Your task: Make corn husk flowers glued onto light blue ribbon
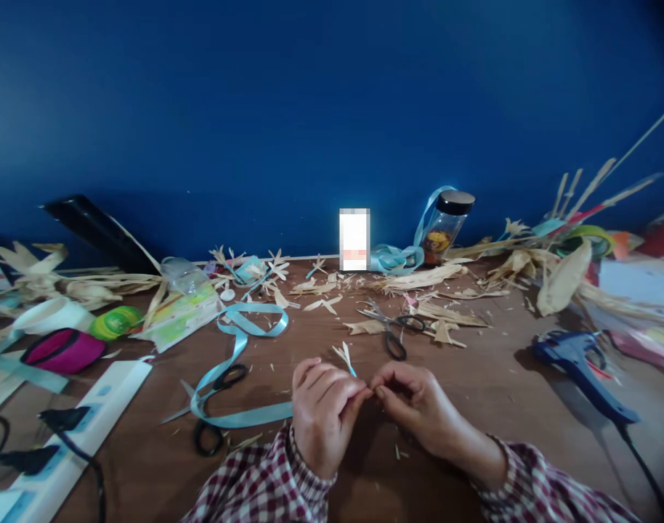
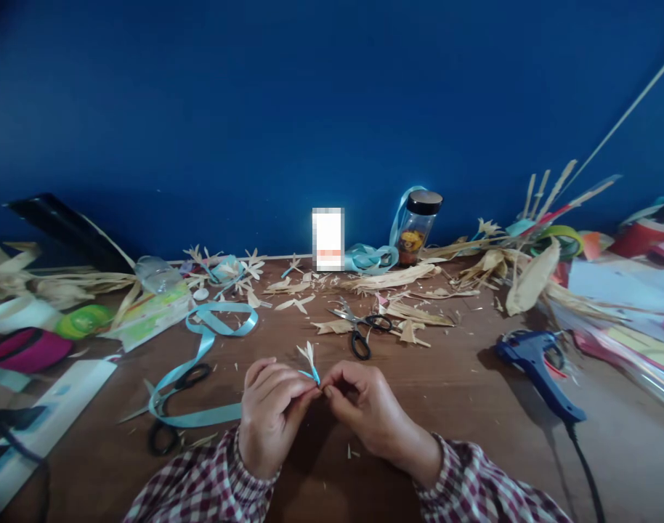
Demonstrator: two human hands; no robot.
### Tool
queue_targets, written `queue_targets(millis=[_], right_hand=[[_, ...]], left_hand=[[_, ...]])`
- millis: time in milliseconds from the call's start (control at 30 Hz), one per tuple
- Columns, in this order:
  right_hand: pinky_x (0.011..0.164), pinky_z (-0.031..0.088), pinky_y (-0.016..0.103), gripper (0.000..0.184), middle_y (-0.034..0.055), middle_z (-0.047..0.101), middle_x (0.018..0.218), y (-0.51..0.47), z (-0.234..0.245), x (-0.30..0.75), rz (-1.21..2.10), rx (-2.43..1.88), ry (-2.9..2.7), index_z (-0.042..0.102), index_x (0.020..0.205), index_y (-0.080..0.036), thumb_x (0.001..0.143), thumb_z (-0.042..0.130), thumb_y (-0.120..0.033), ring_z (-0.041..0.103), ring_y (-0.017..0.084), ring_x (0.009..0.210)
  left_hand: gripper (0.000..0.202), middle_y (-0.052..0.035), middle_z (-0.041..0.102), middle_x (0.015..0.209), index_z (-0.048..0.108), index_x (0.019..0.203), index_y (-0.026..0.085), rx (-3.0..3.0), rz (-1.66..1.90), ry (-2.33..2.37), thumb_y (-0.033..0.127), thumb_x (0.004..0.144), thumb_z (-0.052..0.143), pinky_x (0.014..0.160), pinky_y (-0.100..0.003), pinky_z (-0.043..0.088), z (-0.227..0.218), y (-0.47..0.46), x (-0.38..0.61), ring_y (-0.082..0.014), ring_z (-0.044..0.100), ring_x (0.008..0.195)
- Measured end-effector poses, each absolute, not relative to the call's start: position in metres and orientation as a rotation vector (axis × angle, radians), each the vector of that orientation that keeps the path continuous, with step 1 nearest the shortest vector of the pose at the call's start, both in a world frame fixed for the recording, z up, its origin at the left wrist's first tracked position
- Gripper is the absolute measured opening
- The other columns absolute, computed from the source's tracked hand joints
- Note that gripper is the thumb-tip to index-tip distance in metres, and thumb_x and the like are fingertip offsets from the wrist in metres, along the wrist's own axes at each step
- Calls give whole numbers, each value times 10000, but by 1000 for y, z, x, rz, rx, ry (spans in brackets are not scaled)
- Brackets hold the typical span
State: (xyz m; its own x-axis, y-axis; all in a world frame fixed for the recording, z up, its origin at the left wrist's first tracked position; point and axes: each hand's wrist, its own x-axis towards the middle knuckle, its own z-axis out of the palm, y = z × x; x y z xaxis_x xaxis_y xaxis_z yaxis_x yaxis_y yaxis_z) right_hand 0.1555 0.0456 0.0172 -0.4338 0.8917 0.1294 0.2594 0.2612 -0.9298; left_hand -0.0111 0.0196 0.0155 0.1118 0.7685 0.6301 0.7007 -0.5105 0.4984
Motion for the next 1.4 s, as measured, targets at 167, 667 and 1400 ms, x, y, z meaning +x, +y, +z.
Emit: queue_targets(millis=[167, 667, 1400], right_hand=[[582, 451, 204, 121, 10, 624, 710, 44, 19, 153, 1126, -1036, -1837, 606, 830, -170, 864, 497, -208, 568, 120, 638], [549, 487, 251, 93, 15, 636, 639, 47, 8, 159, 787, -1029, -1960, 584, 737, -255, 789, 614, -326, 587, 164, 540], [569, 331, 190, 191, -34, 410, 707, 44, 36, 166, 1705, -799, -1843, 461, 823, -190, 897, 473, -365, 369, 96, 640]], left_hand=[[72, 11, 681, 720, 639, 748, 205, 2277, 1412, 1528, 140, 779, 634, 866, -382, 343, 18, 22, -12, -154, 603, 724], [73, 21, 696, 697, 643, 720, 215, 2231, 1396, 1583, 254, 782, 647, 893, -359, 359, 10, 20, -12, -137, 611, 731], [155, -35, 611, 595, 658, 623, 146, 1632, 1235, 1158, 258, 706, 725, 535, -258, 427, 22, 24, -14, -136, 550, 562]])
